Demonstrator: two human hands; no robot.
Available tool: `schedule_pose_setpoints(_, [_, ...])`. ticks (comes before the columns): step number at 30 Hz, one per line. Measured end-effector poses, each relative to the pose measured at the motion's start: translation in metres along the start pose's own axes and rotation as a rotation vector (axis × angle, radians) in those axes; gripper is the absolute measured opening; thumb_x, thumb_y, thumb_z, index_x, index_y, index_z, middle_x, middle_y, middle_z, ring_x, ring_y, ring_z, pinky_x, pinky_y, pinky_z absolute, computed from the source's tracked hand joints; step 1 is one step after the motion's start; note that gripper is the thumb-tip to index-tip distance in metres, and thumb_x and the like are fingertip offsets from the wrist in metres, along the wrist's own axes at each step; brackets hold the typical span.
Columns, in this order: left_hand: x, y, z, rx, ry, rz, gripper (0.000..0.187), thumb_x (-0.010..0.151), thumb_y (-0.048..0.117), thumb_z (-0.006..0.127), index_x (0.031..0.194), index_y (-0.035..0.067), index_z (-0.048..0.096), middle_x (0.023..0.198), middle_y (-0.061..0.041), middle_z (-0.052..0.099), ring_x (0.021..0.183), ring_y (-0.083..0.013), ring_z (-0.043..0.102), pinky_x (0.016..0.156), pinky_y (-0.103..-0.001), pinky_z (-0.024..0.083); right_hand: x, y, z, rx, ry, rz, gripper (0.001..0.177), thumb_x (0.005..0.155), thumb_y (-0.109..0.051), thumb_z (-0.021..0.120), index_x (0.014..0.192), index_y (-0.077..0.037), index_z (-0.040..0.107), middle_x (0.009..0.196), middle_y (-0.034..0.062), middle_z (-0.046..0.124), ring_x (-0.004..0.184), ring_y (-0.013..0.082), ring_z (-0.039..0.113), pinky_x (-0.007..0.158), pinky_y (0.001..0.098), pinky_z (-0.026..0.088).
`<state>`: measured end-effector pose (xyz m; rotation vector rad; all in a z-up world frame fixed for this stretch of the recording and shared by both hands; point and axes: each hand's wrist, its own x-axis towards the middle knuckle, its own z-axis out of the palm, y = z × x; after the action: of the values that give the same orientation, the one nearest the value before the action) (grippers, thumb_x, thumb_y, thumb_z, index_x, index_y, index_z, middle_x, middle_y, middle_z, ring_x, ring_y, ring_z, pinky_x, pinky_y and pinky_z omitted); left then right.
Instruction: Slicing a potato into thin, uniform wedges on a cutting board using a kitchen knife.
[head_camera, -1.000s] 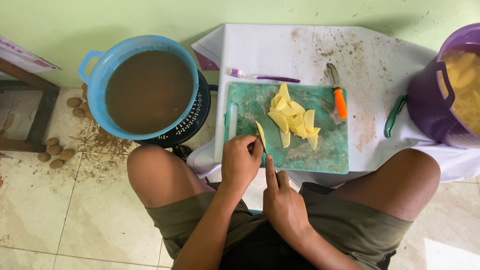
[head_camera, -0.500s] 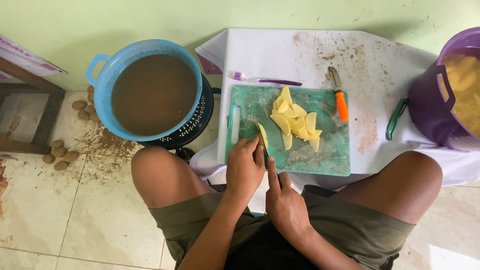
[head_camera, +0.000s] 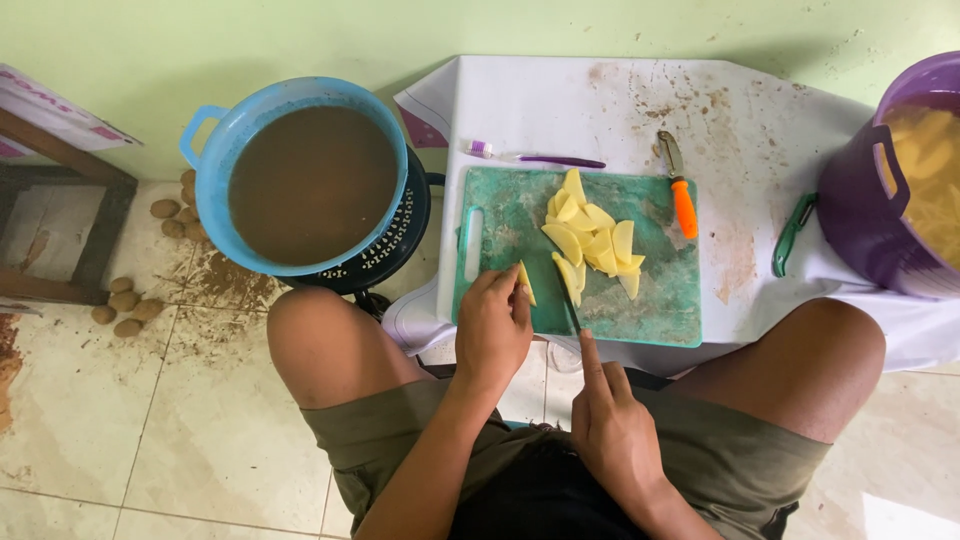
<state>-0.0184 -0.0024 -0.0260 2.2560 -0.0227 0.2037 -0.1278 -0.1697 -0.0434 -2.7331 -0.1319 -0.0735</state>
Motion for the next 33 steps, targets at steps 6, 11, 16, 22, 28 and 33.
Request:
schedule_pose_setpoints(6, [0.007,0.002,-0.01,0.012,-0.068,0.063,0.035,0.099,0.003,0.054,0.131,0.001,0.067,0.113,-0.014,0.067,0.098,-0.0323,0.069,0.079,-0.043,0.058,0.018,-0.005,-0.02,0.177,0.026,0.006,0.069,0.093,-0.007,0.05,0.16,-0.018,0.037,0.094,0.0113,0.058,0.057,0.0404,0.052,0.041,0.0505,0.041])
schedule_pose_setpoints(11, [0.019,0.007,-0.031,0.079,-0.056,0.146,0.035,0.096,-0.003,0.056,0.13,0.0,0.068,0.119,-0.012,0.066,0.1,-0.0309,0.069,0.075,-0.043,0.059,0.025,0.002,-0.022,0.2,0.098,-0.011,0.066,0.093,-0.004,0.051,0.157,-0.017,0.045,0.087,0.0064,0.059,0.061,0.0291,0.052,0.043,0.0435,0.041])
schedule_pose_setpoints(16, [0.019,0.028,-0.038,0.152,0.021,0.35,0.022,0.099,0.012,0.062,0.114,0.002,0.076,0.112,-0.007,0.07,0.098,-0.0293,0.061,0.072,-0.041,0.056,0.027,0.005,-0.026,0.063,0.154,0.006,0.067,0.092,-0.007,0.055,0.155,-0.027,0.049,0.098,0.001,0.061,0.06,0.029,0.053,0.038,0.0445,0.041])
schedule_pose_setpoints(22, [0.02,0.041,-0.019,0.142,0.003,0.573,0.028,0.099,0.013,0.064,0.123,-0.001,0.07,0.129,-0.01,0.068,0.109,-0.0317,0.059,0.091,-0.046,0.054,0.035,0.005,-0.036,-0.162,0.397,-0.008,0.062,0.091,-0.006,0.061,0.145,-0.037,0.063,0.1,-0.0035,0.061,0.054,0.0244,0.048,0.035,0.0382,0.037])
schedule_pose_setpoints(28, [0.029,0.046,-0.01,0.243,0.019,0.618,0.031,0.097,0.019,0.066,0.124,0.005,0.071,0.136,-0.005,0.065,0.118,-0.0313,0.056,0.093,-0.049,0.053,0.041,0.011,-0.042,-0.255,0.504,-0.023,0.058,0.089,-0.006,0.066,0.138,-0.037,0.071,0.101,-0.0022,0.064,0.056,0.0191,0.053,0.036,0.0336,0.035])
schedule_pose_setpoints(33, [0.042,0.047,-0.002,0.295,-0.049,0.679,0.036,0.093,0.023,0.065,0.123,0.005,0.072,0.134,-0.004,0.068,0.126,-0.0346,0.056,0.087,-0.051,0.05,0.043,0.01,-0.04,-0.23,0.492,-0.052,0.059,0.091,-0.005,0.065,0.14,-0.037,0.069,0.101,-0.0024,0.062,0.057,0.0188,0.052,0.037,0.0329,0.033])
